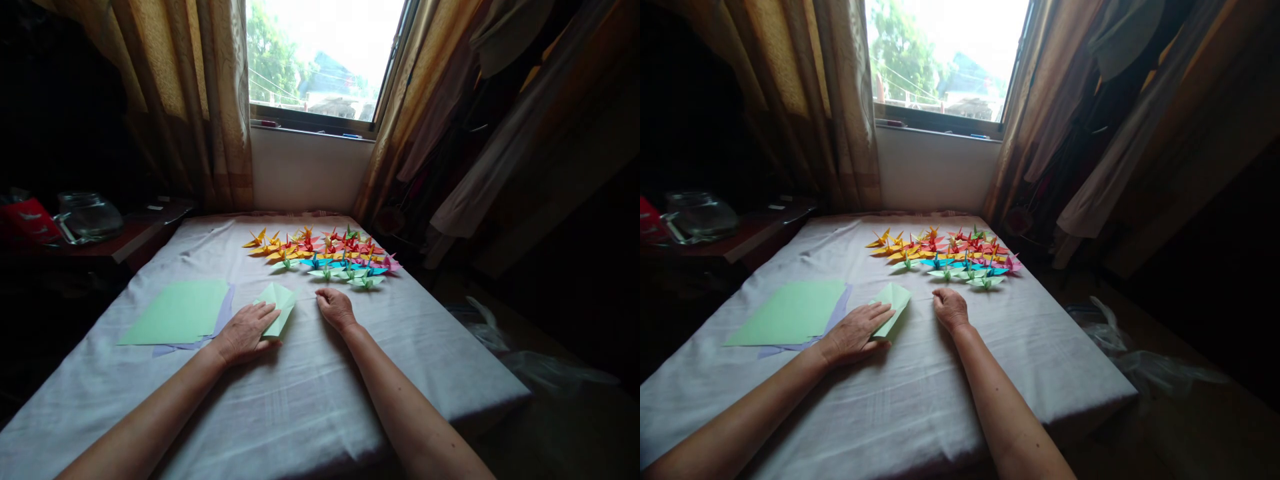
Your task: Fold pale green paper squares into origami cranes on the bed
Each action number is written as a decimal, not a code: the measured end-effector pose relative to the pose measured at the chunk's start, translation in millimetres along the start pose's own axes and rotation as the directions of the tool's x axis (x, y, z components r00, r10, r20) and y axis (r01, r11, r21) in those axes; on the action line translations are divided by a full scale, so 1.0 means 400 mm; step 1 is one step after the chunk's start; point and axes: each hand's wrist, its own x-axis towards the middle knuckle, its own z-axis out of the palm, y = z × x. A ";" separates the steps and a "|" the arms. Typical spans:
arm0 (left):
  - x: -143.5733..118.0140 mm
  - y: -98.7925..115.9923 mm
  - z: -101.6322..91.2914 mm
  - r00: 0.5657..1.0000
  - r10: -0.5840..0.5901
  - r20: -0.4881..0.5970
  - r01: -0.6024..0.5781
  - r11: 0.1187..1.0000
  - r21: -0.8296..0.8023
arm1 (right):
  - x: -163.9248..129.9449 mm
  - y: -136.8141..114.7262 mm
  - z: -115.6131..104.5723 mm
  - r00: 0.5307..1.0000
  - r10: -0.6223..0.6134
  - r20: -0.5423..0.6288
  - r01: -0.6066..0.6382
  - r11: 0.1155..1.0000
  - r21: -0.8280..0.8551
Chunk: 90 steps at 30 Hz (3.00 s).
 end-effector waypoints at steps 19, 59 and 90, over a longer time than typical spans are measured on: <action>0.047 0.059 0.014 0.989 -0.091 -0.113 0.090 0.996 -0.015 | 0.039 0.029 -0.004 0.991 0.059 -0.119 -0.052 0.997 0.063; 0.053 0.077 -0.022 0.868 -0.445 -0.219 0.228 0.750 -0.622 | 0.000 -0.133 -0.083 0.859 0.276 0.431 -0.481 0.147 0.864; 0.048 0.078 -0.055 0.857 -0.502 0.114 0.320 0.347 -0.882 | -0.059 -0.136 -0.046 0.965 -0.108 0.238 -0.079 0.749 0.658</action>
